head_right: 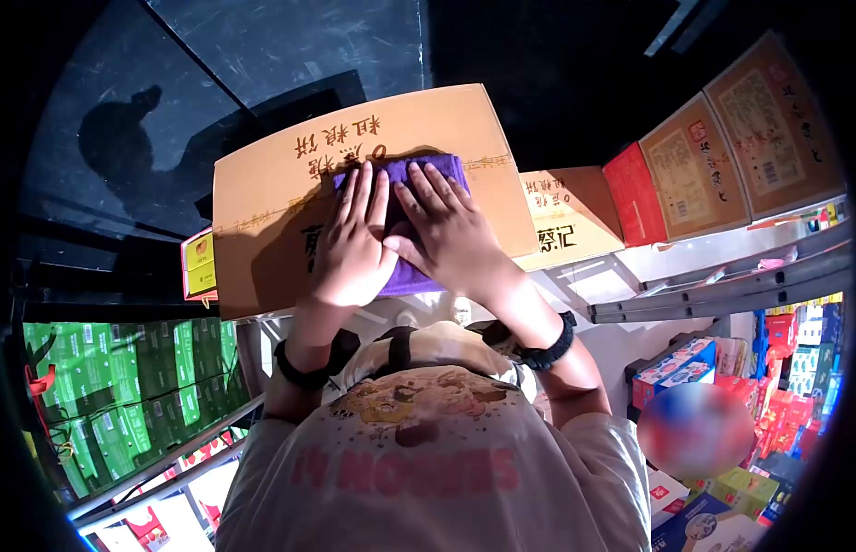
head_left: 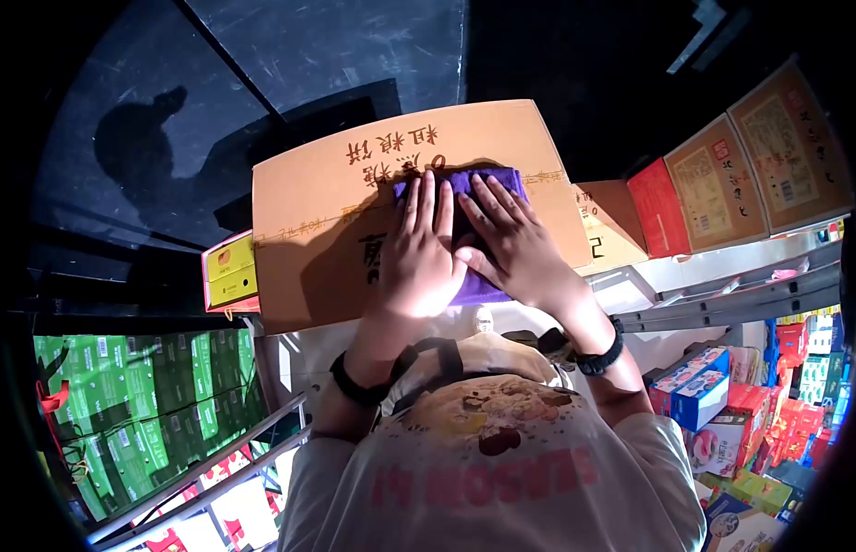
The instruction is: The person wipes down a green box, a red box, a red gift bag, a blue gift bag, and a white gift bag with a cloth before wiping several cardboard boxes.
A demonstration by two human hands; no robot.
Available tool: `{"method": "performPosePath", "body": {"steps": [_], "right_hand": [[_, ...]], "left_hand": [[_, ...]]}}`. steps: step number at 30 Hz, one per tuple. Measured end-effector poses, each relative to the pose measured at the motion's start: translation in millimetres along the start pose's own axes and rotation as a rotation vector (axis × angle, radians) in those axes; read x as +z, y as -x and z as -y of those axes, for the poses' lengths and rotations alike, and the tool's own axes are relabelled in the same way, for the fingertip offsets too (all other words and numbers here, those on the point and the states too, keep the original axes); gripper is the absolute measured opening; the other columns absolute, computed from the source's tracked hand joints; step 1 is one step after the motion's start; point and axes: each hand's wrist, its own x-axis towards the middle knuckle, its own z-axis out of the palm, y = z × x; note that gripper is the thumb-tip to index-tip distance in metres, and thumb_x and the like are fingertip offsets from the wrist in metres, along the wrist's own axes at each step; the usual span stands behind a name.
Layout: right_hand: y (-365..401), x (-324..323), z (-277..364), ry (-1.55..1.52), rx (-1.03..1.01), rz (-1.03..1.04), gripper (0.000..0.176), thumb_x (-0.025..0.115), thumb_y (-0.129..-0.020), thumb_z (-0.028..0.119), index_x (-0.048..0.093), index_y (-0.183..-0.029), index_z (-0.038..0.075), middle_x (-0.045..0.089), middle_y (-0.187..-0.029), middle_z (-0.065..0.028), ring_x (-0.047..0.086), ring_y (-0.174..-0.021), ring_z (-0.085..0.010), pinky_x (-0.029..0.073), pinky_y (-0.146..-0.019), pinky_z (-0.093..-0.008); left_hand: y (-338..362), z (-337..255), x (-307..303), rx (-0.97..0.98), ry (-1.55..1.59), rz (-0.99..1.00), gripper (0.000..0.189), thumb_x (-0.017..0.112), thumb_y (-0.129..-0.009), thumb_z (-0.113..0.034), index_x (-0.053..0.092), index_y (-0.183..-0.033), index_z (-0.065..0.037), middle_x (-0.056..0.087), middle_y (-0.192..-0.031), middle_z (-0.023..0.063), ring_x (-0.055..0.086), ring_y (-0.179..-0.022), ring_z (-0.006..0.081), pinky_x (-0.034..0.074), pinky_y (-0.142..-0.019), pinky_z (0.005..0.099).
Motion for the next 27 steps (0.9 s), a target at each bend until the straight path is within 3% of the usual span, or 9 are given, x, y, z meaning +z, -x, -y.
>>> {"method": "performPosePath", "body": {"steps": [9, 14, 18, 21, 23, 27], "right_hand": [[30.3, -12.1, 25.5, 0.009, 0.027, 0.052, 0.067, 0.041, -0.088, 0.049, 0.034, -0.133, 0.000, 0.029, -0.138, -0.0240, 0.025, -0.130, -0.0375, 0.019, -0.106, -0.0442], [31.8, -14.7, 30.0, 0.054, 0.020, 0.082, 0.066, 0.039, -0.088, 0.050, 0.037, -0.131, -0.001, 0.033, -0.136, -0.0247, 0.028, -0.129, -0.0366, 0.020, -0.106, -0.0445], [14.9, -14.8, 21.8, -0.016, 0.028, 0.128, 0.069, 0.033, -0.089, 0.054, 0.035, -0.133, 0.001, 0.027, -0.140, -0.0217, 0.021, -0.132, -0.0348, 0.015, -0.108, -0.0436], [3.0, -9.9, 14.8, -0.011, 0.018, 0.108, 0.067, 0.036, -0.089, 0.052, 0.035, -0.134, 0.003, 0.028, -0.140, -0.0205, 0.022, -0.132, -0.0342, 0.014, -0.108, -0.0437], [0.9, -5.2, 18.3, 0.044, 0.066, 0.076, 0.063, 0.039, -0.089, 0.050, 0.037, -0.133, 0.006, 0.031, -0.140, -0.0167, 0.023, -0.132, -0.0344, 0.012, -0.107, -0.0491], [5.0, -1.6, 31.4, 0.122, 0.177, 0.056, 0.055, 0.041, -0.089, 0.046, 0.039, -0.133, 0.013, 0.033, -0.140, -0.0130, 0.026, -0.130, -0.0350, 0.015, -0.104, -0.0525]], "left_hand": [[24.6, -21.8, -19.3, -0.026, -0.039, 0.060, 0.067, 0.054, -0.081, -0.031, 0.030, -0.132, 0.006, 0.026, -0.138, 0.0264, 0.028, -0.129, 0.0358, 0.024, -0.106, 0.0419], [31.7, -20.7, -19.0, -0.030, -0.020, 0.066, 0.066, 0.051, -0.083, -0.034, 0.031, -0.132, 0.004, 0.028, -0.138, 0.0241, 0.028, -0.129, 0.0336, 0.024, -0.106, 0.0401], [25.6, -15.5, -15.1, -0.042, -0.004, 0.040, 0.070, 0.052, -0.081, -0.036, 0.030, -0.132, 0.007, 0.026, -0.138, 0.0273, 0.027, -0.129, 0.0353, 0.020, -0.108, 0.0409], [19.2, -9.4, -9.6, -0.067, -0.023, 0.012, 0.069, 0.051, -0.081, -0.035, 0.030, -0.131, 0.008, 0.026, -0.138, 0.0276, 0.025, -0.130, 0.0355, 0.019, -0.109, 0.0408], [15.7, -4.9, -9.6, -0.063, 0.042, -0.043, 0.059, 0.046, -0.082, -0.025, 0.033, -0.129, 0.008, 0.027, -0.137, 0.0274, 0.028, -0.128, 0.0367, 0.022, -0.107, 0.0415], [18.5, -4.8, -11.1, -0.045, 0.063, -0.051, 0.057, 0.046, -0.083, -0.023, 0.034, -0.129, 0.008, 0.029, -0.137, 0.0273, 0.029, -0.128, 0.0370, 0.022, -0.107, 0.0428]]}}
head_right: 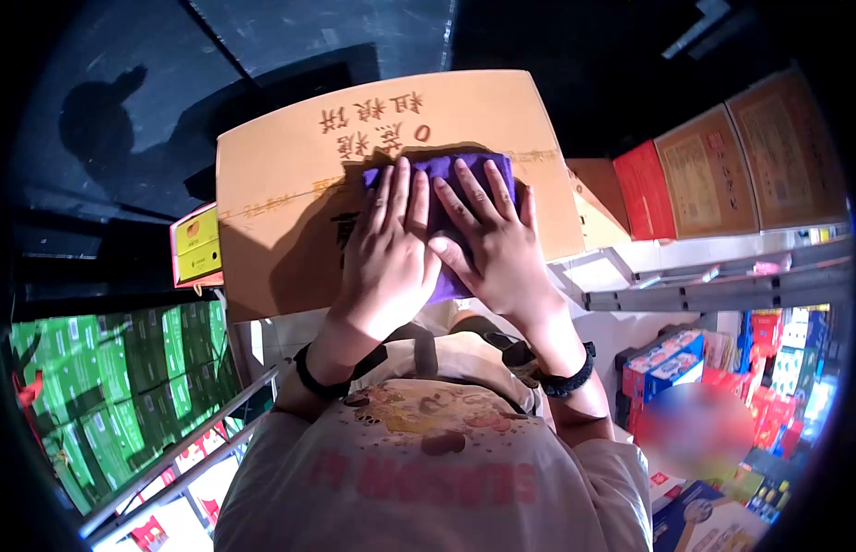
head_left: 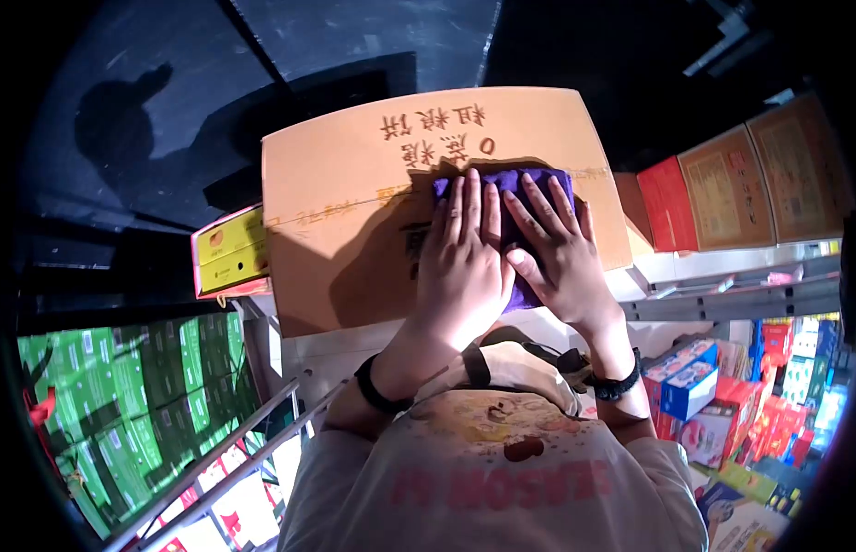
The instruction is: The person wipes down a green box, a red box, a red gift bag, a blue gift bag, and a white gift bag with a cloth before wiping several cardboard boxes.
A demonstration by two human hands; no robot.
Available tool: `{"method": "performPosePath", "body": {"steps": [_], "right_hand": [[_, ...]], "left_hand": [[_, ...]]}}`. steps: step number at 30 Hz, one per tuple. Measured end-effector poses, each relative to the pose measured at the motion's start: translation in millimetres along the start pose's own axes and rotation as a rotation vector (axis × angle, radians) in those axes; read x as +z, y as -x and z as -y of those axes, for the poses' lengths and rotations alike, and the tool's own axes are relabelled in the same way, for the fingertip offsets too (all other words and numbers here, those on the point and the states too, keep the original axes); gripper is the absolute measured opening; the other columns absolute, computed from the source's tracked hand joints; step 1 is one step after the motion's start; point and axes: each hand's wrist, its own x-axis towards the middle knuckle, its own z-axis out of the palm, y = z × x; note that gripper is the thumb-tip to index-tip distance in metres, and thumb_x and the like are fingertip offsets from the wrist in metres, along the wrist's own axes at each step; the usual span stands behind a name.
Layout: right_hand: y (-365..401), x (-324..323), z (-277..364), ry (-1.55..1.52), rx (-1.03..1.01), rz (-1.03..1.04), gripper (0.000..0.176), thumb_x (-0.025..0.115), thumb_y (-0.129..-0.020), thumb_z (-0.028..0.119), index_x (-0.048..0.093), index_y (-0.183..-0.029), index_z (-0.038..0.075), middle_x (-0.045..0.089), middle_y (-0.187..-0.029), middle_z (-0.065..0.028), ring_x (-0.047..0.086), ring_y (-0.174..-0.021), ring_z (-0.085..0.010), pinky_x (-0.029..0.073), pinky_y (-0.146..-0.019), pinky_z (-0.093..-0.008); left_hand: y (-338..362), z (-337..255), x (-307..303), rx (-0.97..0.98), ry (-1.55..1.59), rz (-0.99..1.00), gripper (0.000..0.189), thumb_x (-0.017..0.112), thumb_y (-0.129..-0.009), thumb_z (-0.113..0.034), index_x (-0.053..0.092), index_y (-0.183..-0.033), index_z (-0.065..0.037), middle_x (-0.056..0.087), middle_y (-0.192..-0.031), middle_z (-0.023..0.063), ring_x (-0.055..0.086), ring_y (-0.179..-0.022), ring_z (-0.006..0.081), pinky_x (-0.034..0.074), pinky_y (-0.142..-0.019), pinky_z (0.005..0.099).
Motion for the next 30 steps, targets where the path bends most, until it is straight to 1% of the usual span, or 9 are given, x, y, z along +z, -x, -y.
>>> {"method": "performPosePath", "body": {"steps": [6, 7, 8, 13, 16, 22, 25, 27, 30], "right_hand": [[5.3, 7.5, 0.0, -0.051, 0.012, -0.187, 0.045, 0.052, -0.082, 0.027, 0.050, -0.124, 0.011, 0.044, -0.131, -0.0133, 0.037, -0.123, -0.0343, 0.027, -0.100, -0.0507], [4.6, 7.4, -0.9, -0.051, -0.008, -0.220, 0.047, 0.053, -0.078, 0.019, 0.050, -0.124, 0.011, 0.045, -0.131, -0.0135, 0.040, -0.120, -0.0345, 0.032, -0.097, -0.0451], [4.4, 10.2, -2.7, -0.021, -0.036, -0.274, 0.044, 0.057, -0.076, 0.025, 0.056, -0.117, 0.009, 0.047, -0.127, -0.0150, 0.044, -0.115, -0.0330, 0.035, -0.088, -0.0438], [2.8, 15.1, -10.0, -0.160, -0.121, -0.367, 0.040, 0.056, -0.074, 0.019, 0.058, -0.111, 0.006, 0.051, -0.114, -0.0117, 0.047, -0.101, -0.0247, 0.038, -0.083, -0.0341], [13.2, 6.6, -30.9, -0.230, -0.191, -0.279, 0.038, 0.052, -0.075, 0.012, 0.057, -0.112, 0.003, 0.050, -0.114, -0.0146, 0.047, -0.102, -0.0267, 0.044, -0.084, -0.0346], [38.9, -19.4, -144.2, -0.403, -0.250, -0.330, 0.037, 0.057, -0.071, 0.007, 0.058, -0.107, -0.002, 0.053, -0.109, -0.0164, 0.050, -0.099, -0.0287, 0.047, -0.083, -0.0338], [57.7, -21.7, -218.7, -0.461, -0.247, -0.302, 0.030, 0.059, -0.068, 0.004, 0.062, -0.097, -0.004, 0.055, -0.105, -0.0156, 0.053, -0.093, -0.0276, 0.048, -0.080, -0.0335], [72.4, -2.4, -263.8, -0.485, -0.198, -0.276, 0.025, 0.059, -0.067, 0.001, 0.063, -0.091, -0.006, 0.056, -0.104, -0.0159, 0.054, -0.095, -0.0288, 0.048, -0.079, -0.0348], [81.8, 69.9, -322.8, -0.512, -0.104, -0.149, 0.036, 0.060, -0.070, 0.006, 0.058, -0.105, -0.003, 0.053, -0.112, -0.0190, 0.050, -0.103, -0.0344, 0.044, -0.089, -0.0394]], "left_hand": [[0.1, -4.2, 0.3, -0.035, -0.030, -0.007, 0.057, 0.049, -0.081, -0.026, 0.038, -0.127, 0.005, 0.034, -0.134, 0.0249, 0.034, -0.123, 0.0383, 0.021, -0.106, 0.0490], [-0.5, -5.5, -1.2, -0.035, -0.034, -0.006, 0.056, 0.050, -0.080, -0.024, 0.039, -0.127, 0.005, 0.034, -0.134, 0.0252, 0.034, -0.123, 0.0386, 0.022, -0.105, 0.0487], [-1.1, -6.5, -2.1, -0.034, -0.038, -0.002, 0.056, 0.051, -0.079, -0.022, 0.040, -0.127, 0.005, 0.035, -0.133, 0.0255, 0.035, -0.123, 0.0389, 0.023, -0.105, 0.0484], [-2.3, -17.5, -1.5, -0.004, -0.077, -0.009, 0.050, 0.048, -0.078, -0.013, 0.042, -0.121, 0.011, 0.036, -0.132, 0.0270, 0.038, -0.120, 0.0418, 0.030, -0.102, 0.0455], [-9.4, -43.9, 16.6, -0.044, -0.161, -0.039, 0.051, 0.045, -0.079, -0.014, 0.040, -0.122, 0.014, 0.037, -0.130, 0.0302, 0.037, -0.119, 0.0453, 0.032, -0.101, 0.0453], [-61.3, -140.9, 74.7, -0.157, -0.185, -0.040, 0.050, 0.045, -0.080, -0.015, 0.041, -0.119, 0.016, 0.036, -0.131, 0.0287, 0.038, -0.121, 0.0399, 0.032, -0.102, 0.0403], [-93.2, -186.8, 111.6, 0.057, -0.087, 0.057, 0.048, 0.045, -0.078, -0.013, 0.043, -0.115, 0.019, 0.036, -0.130, 0.0295, 0.035, -0.123, 0.0398, 0.031, -0.103, 0.0407], [-112.2, -213.5, 144.9, 0.057, 0.098, 0.083, 0.046, 0.046, -0.076, -0.007, 0.043, -0.115, 0.019, 0.037, -0.129, 0.0300, 0.037, -0.122, 0.0405, 0.031, -0.103, 0.0414], [-113.4, -198.6, 247.5, -0.031, 0.182, 0.149, 0.049, 0.047, -0.076, -0.010, 0.042, -0.117, 0.017, 0.036, -0.130, 0.0289, 0.032, -0.125, 0.0396, 0.028, -0.104, 0.0426]]}}
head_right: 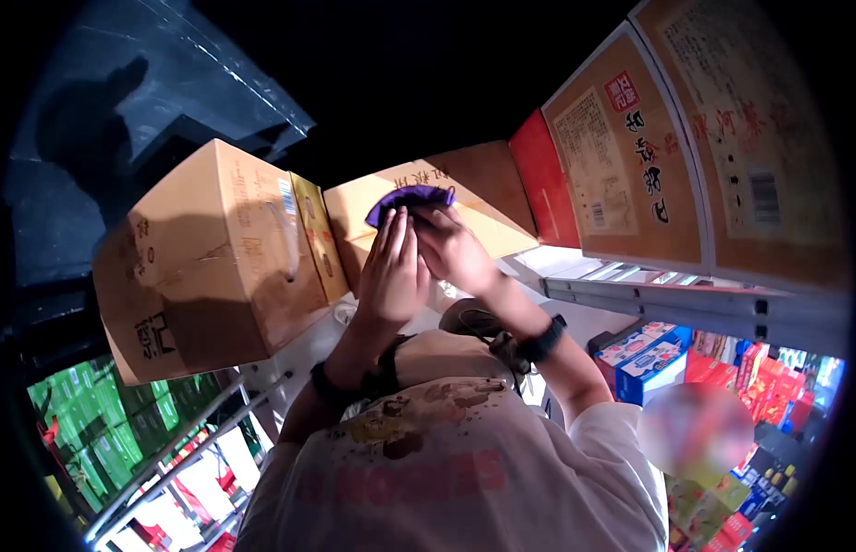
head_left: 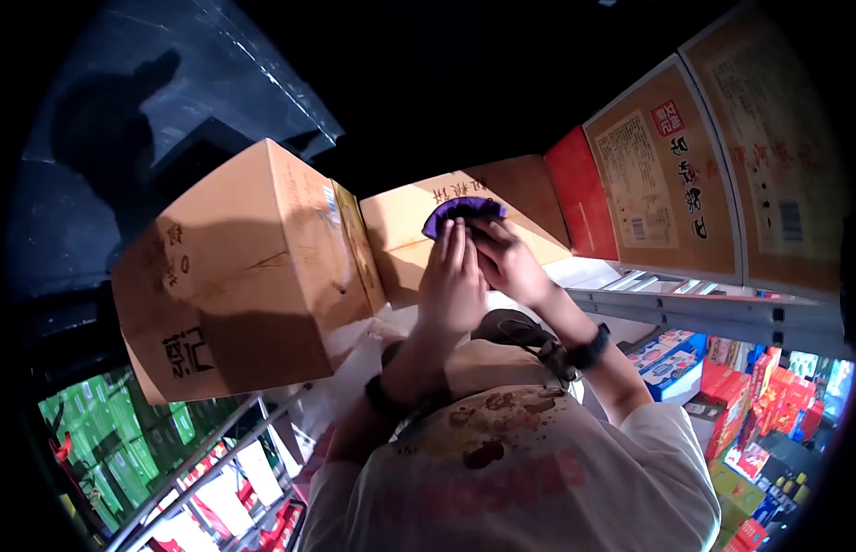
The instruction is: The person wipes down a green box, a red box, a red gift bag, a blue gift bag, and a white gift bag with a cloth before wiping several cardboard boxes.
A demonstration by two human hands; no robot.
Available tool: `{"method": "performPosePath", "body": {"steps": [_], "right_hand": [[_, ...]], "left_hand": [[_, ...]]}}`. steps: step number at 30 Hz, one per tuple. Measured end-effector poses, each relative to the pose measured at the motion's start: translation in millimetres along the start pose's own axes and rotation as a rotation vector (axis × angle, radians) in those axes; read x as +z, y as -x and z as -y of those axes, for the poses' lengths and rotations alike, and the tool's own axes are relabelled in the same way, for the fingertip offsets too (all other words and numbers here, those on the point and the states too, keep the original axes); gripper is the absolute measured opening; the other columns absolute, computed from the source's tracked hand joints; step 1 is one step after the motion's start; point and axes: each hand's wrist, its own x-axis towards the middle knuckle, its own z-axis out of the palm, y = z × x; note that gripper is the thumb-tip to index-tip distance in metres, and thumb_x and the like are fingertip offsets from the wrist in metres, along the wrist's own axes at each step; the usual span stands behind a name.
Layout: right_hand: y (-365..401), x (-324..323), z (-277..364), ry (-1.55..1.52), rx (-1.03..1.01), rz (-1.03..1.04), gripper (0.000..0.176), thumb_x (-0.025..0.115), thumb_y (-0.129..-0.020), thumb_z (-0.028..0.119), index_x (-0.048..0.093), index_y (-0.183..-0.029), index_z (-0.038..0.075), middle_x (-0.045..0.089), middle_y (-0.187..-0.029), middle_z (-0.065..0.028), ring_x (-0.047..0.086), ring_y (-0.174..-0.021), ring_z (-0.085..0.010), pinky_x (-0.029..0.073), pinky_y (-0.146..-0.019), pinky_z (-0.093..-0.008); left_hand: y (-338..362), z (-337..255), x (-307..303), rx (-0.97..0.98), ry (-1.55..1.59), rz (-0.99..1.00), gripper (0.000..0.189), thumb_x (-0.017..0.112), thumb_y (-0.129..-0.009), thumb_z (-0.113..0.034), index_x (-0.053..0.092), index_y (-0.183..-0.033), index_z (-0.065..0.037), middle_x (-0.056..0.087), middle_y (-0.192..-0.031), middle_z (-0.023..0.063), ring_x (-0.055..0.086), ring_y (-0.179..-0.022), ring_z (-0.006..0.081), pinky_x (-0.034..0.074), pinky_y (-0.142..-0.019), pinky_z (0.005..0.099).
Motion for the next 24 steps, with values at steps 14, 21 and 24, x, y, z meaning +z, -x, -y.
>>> {"method": "performPosePath", "body": {"steps": [14, 21, 24], "right_hand": [[64.5, 105.0, -98.0, 0.109, 0.218, 0.640, 0.072, 0.056, -0.080, 0.029, 0.025, -0.134, -0.007, 0.018, -0.141, -0.0260, 0.017, -0.132, -0.0379, 0.019, -0.108, -0.0429], [64.8, 143.9, -103.0, 0.209, -0.111, 0.406, 0.064, 0.048, -0.085, 0.038, 0.032, -0.133, -0.002, 0.026, -0.139, -0.0223, 0.021, -0.131, -0.0359, 0.021, -0.106, -0.0457], [35.4, 148.9, -103.4, 0.292, -0.127, 0.368, 0.058, 0.047, -0.086, 0.034, 0.035, -0.132, 0.000, 0.028, -0.139, -0.0189, 0.021, -0.131, -0.0358, 0.019, -0.107, -0.0450]], "left_hand": [[44.2, 96.6, 157.8, -0.120, -0.138, 0.054, 0.057, 0.052, -0.078, -0.013, 0.036, -0.131, -0.001, 0.031, -0.138, 0.0183, 0.029, -0.128, 0.0348, 0.026, -0.104, 0.0470], [71.5, 94.0, 145.1, -0.304, -0.170, 0.115, 0.064, 0.050, -0.079, -0.018, 0.027, -0.133, 0.007, 0.021, -0.141, 0.0228, 0.021, -0.130, 0.0389, 0.020, -0.106, 0.0477], [60.6, 118.3, 156.5, -0.280, -0.157, -0.054, 0.063, 0.050, -0.080, -0.017, 0.028, -0.134, 0.005, 0.021, -0.141, 0.0228, 0.020, -0.131, 0.0383, 0.018, -0.108, 0.0465]]}}
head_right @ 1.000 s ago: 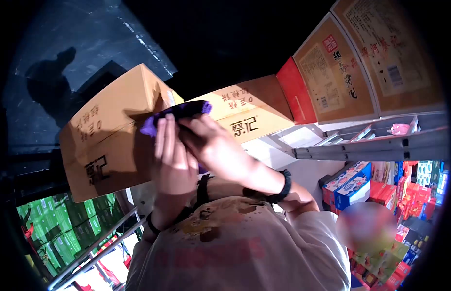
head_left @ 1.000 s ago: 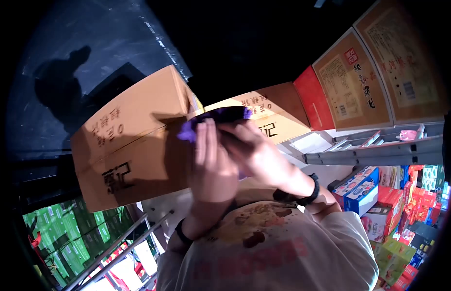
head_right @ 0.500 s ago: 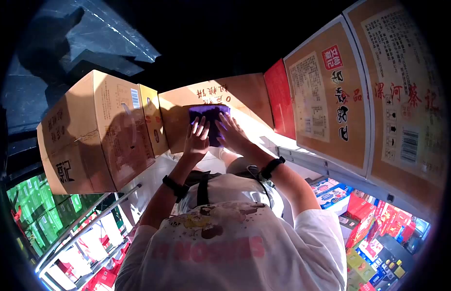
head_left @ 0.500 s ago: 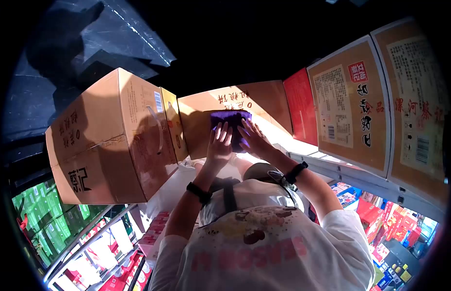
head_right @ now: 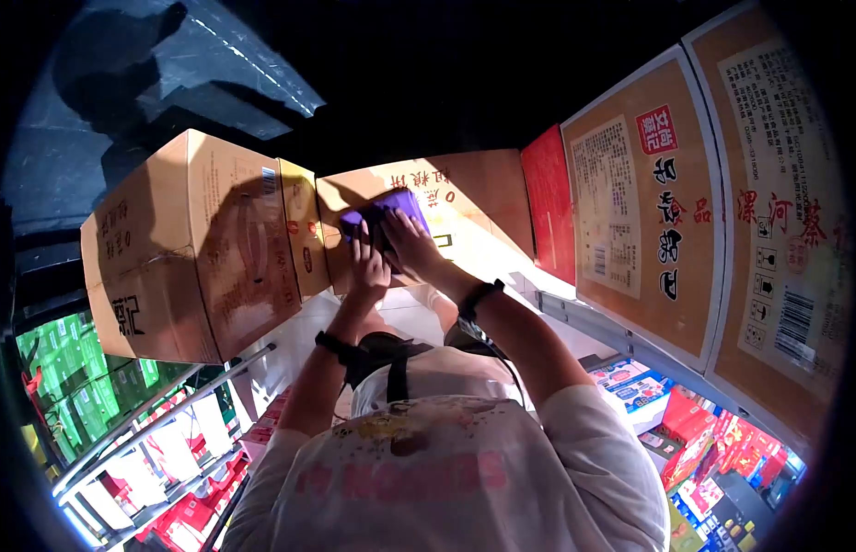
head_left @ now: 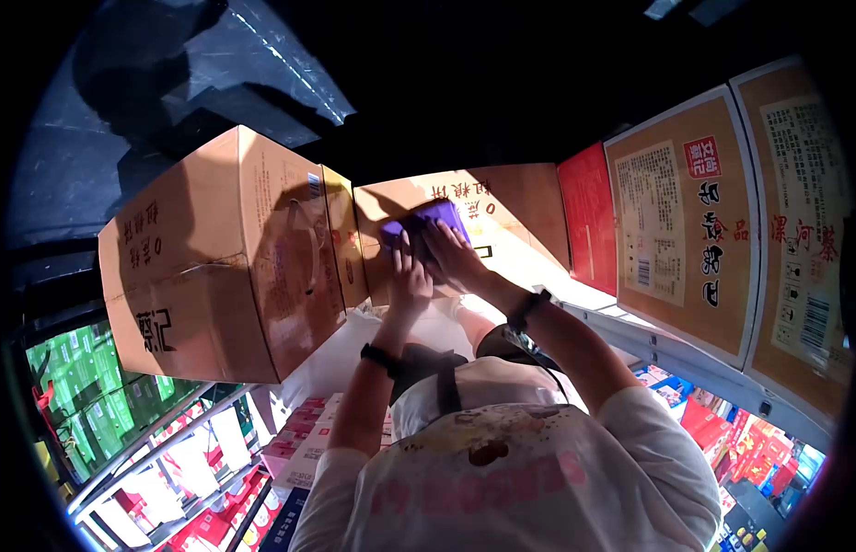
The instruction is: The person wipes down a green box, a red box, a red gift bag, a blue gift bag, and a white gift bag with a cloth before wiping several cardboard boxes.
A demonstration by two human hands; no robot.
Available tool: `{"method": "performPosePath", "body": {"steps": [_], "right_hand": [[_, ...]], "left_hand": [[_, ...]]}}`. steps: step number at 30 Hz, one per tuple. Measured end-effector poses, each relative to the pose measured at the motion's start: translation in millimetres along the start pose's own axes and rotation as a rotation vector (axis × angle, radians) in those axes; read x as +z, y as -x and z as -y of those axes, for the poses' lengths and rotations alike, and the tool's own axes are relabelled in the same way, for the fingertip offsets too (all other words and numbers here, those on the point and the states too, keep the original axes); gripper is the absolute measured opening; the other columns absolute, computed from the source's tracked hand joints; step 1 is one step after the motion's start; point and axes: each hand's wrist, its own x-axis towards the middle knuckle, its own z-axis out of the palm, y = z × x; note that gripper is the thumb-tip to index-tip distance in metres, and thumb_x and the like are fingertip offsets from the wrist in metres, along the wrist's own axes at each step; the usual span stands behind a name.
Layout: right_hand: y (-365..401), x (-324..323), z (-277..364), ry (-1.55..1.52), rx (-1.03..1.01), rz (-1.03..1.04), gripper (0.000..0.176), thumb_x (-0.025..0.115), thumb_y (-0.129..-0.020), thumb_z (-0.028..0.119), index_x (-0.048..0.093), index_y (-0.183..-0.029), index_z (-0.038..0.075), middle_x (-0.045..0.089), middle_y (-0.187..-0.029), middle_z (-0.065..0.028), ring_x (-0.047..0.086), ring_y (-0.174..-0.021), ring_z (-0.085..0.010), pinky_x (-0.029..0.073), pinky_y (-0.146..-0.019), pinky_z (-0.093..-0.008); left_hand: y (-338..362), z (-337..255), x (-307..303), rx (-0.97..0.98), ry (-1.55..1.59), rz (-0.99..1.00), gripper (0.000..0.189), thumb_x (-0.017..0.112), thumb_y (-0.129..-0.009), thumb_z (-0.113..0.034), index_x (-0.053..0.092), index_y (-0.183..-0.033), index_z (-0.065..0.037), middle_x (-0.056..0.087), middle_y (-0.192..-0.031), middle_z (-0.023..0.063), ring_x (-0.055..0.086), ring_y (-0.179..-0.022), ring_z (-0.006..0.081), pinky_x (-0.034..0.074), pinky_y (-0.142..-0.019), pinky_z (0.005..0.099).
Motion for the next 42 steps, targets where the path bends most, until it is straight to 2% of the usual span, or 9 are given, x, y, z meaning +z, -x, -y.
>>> {"method": "performPosePath", "body": {"steps": [1, 4, 8, 15, 23, 30, 34, 38, 42], "right_hand": [[-15.2, -1.9, -2.1, -0.062, 0.076, 0.027, 0.057, 0.045, -0.087, 0.035, 0.034, -0.134, 0.004, 0.026, -0.141, -0.0175, 0.020, -0.132, -0.0333, 0.019, -0.107, -0.0440], [-40.9, 11.9, -10.3, -0.030, 0.148, -0.094, 0.056, 0.044, -0.088, 0.035, 0.032, -0.136, 0.009, 0.023, -0.143, -0.0134, 0.018, -0.134, -0.0299, 0.014, -0.108, -0.0437], [-33.5, 8.7, -12.2, 0.053, 0.097, -0.074, 0.059, 0.044, -0.088, 0.038, 0.031, -0.136, 0.008, 0.023, -0.144, -0.0141, 0.018, -0.134, -0.0304, 0.016, -0.107, -0.0437], [68.1, -9.3, -7.1, 0.076, 0.053, 0.191, 0.069, 0.051, -0.081, 0.048, 0.036, -0.134, 0.007, 0.025, -0.142, -0.0144, 0.020, -0.132, -0.0307, 0.020, -0.106, -0.0424], [37.4, -10.1, -53.0, 0.021, 0.297, 0.061, 0.064, 0.045, -0.085, 0.044, 0.030, -0.136, 0.009, 0.021, -0.145, -0.0117, 0.018, -0.134, -0.0275, 0.020, -0.107, -0.0419], [37.5, -48.3, -66.5, -0.126, 0.599, 0.170, 0.062, 0.039, -0.089, 0.043, 0.021, -0.140, 0.011, 0.013, -0.147, -0.0115, 0.013, -0.136, -0.0302, 0.021, -0.107, -0.0431], [105.8, -26.4, -38.4, -0.007, 0.513, -0.046, 0.076, 0.062, -0.074, 0.043, 0.034, -0.134, 0.006, 0.025, -0.143, -0.0148, 0.022, -0.133, -0.0320, 0.019, -0.107, -0.0433], [134.7, -16.3, -23.1, -0.016, 0.529, -0.123, 0.077, 0.062, -0.073, 0.043, 0.035, -0.134, 0.006, 0.027, -0.142, -0.0149, 0.022, -0.133, -0.0317, 0.019, -0.107, -0.0440], [113.8, -21.0, -59.2, -0.020, 0.537, -0.181, 0.065, 0.055, -0.079, 0.042, 0.038, -0.131, 0.007, 0.031, -0.140, -0.0150, 0.028, -0.130, -0.0317, 0.024, -0.105, -0.0441]], "left_hand": [[-15.8, -1.4, -4.1, -0.098, -0.201, 0.183, 0.061, 0.050, -0.081, -0.017, 0.027, -0.134, 0.003, 0.019, -0.142, 0.0232, 0.019, -0.131, 0.0396, 0.017, -0.108, 0.0464], [-48.1, 4.4, -14.3, 0.046, -0.109, -0.115, 0.057, 0.050, -0.081, -0.017, 0.033, -0.131, 0.003, 0.027, -0.136, 0.0263, 0.023, -0.128, 0.0419, 0.018, -0.108, 0.0475], [-42.2, 6.7, 1.1, 0.007, -0.060, -0.148, 0.055, 0.049, -0.082, -0.016, 0.034, -0.131, 0.003, 0.028, -0.136, 0.0266, 0.023, -0.128, 0.0422, 0.018, -0.107, 0.0481], [27.4, -20.6, 3.7, 0.281, 0.060, 0.174, 0.057, 0.050, -0.084, -0.025, 0.034, -0.129, 0.007, 0.020, -0.132, 0.0409, 0.026, -0.123, 0.0516, 0.022, -0.103, 0.0535], [-49.0, -27.9, 29.8, 0.294, -0.070, 0.078, 0.059, 0.051, -0.082, -0.025, 0.034, -0.135, -0.007, 0.025, -0.138, 0.0265, 0.024, -0.127, 0.0426, 0.019, -0.105, 0.0529], [-93.1, -60.8, 43.5, 0.355, -0.152, 0.098, 0.058, 0.052, -0.080, -0.024, 0.036, -0.132, -0.004, 0.027, -0.137, 0.0258, 0.026, -0.127, 0.0408, 0.022, -0.104, 0.0504], [-43.1, -76.2, 37.8, 0.549, -0.049, 0.220, 0.067, 0.055, -0.077, -0.030, 0.030, -0.131, 0.000, 0.026, -0.135, 0.0304, 0.023, -0.128, 0.0439, 0.022, -0.104, 0.0516], [-25.8, -82.9, 35.8, 0.565, 0.077, 0.304, 0.077, 0.059, -0.075, -0.033, 0.022, -0.136, -0.003, 0.018, -0.137, 0.0326, 0.020, -0.127, 0.0488, 0.020, -0.102, 0.0575], [-63.9, -77.0, 60.6, 0.585, 0.041, 0.234, 0.071, 0.051, -0.080, -0.038, 0.024, -0.137, -0.005, 0.019, -0.141, 0.0253, 0.019, -0.131, 0.0408, 0.019, -0.104, 0.0526]]}}
